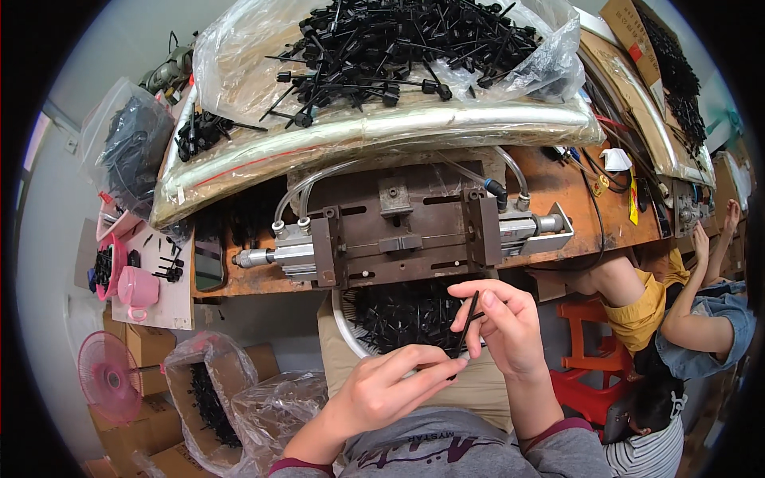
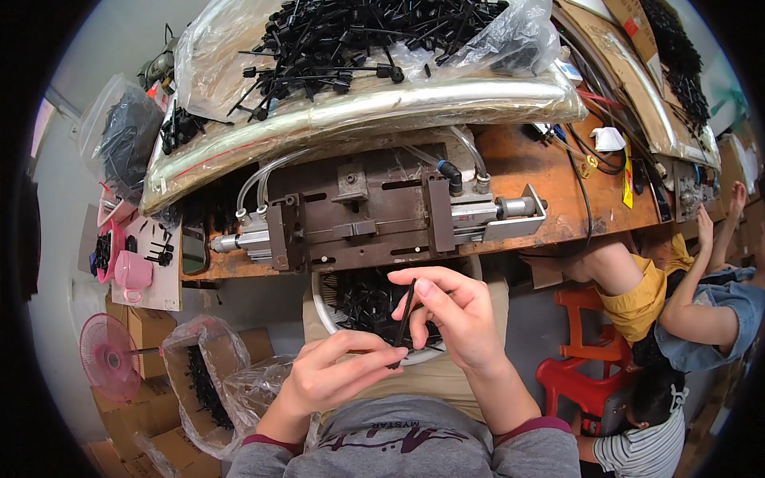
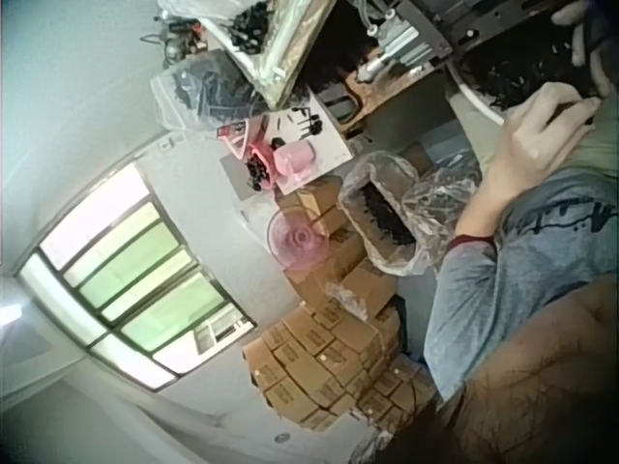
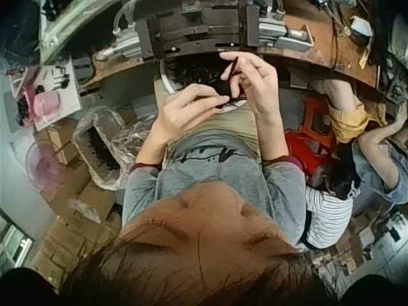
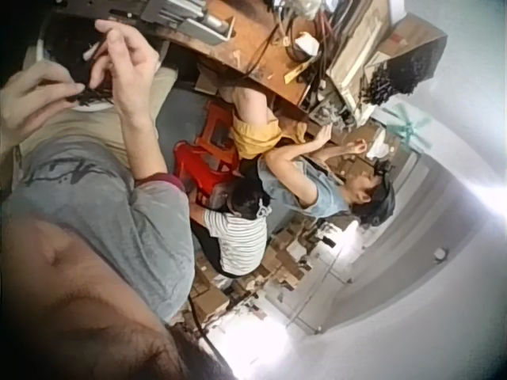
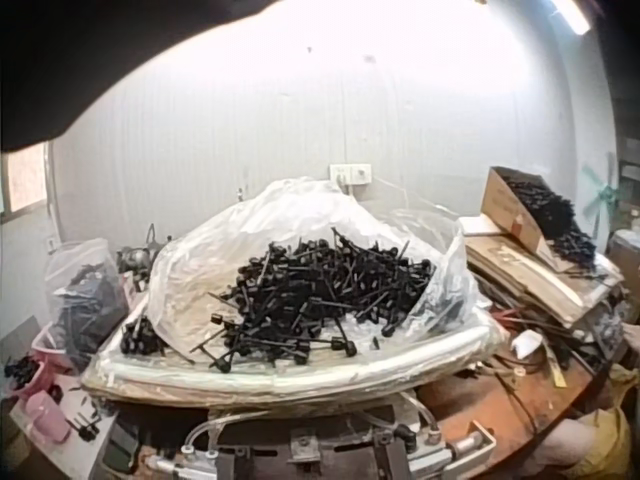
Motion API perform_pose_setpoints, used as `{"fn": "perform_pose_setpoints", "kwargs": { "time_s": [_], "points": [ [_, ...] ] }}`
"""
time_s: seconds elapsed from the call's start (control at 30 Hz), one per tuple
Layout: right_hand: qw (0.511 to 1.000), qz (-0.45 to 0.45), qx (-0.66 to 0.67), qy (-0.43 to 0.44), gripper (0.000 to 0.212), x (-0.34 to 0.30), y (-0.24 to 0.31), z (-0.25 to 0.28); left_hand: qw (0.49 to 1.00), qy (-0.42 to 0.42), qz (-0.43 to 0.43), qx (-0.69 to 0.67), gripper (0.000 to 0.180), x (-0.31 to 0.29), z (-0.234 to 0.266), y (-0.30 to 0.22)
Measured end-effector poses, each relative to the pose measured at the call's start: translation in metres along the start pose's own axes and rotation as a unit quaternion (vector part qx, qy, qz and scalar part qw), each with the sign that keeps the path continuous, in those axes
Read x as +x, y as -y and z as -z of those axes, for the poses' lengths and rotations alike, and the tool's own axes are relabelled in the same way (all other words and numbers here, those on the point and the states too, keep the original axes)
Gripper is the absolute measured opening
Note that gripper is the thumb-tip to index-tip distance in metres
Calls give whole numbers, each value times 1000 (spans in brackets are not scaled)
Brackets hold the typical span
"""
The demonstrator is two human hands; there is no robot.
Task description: Manually assembling small black plastic components using a workbench fixture.
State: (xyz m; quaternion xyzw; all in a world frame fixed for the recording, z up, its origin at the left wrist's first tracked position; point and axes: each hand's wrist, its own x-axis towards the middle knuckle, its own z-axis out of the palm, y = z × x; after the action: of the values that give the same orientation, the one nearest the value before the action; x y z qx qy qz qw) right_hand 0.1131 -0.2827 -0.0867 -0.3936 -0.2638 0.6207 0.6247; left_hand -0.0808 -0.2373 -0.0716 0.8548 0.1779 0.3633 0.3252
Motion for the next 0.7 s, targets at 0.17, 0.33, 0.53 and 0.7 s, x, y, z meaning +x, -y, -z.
{"fn": "perform_pose_setpoints", "kwargs": {
  "time_s": [0.17, 0.33, 0.53, 0.7],
  "points": [
    [999, 19, -34, 7, 28, -1, 2, 1, 1000, -17, -18, -18, 30, 2, 2, 0],
    [999, 32, 39, 15, 32, 1, 2, 3, 992, -70, 68, -78, 25, -5, 3, 5],
    [992, -20, 113, 46, 36, 1, 5, 6, 880, -138, 215, -401, 27, -27, 1, 25],
    [996, -10, 89, 26, 30, 2, -1, 5, 805, -177, 312, -472, 41, -19, -1, 17]
  ]
}}
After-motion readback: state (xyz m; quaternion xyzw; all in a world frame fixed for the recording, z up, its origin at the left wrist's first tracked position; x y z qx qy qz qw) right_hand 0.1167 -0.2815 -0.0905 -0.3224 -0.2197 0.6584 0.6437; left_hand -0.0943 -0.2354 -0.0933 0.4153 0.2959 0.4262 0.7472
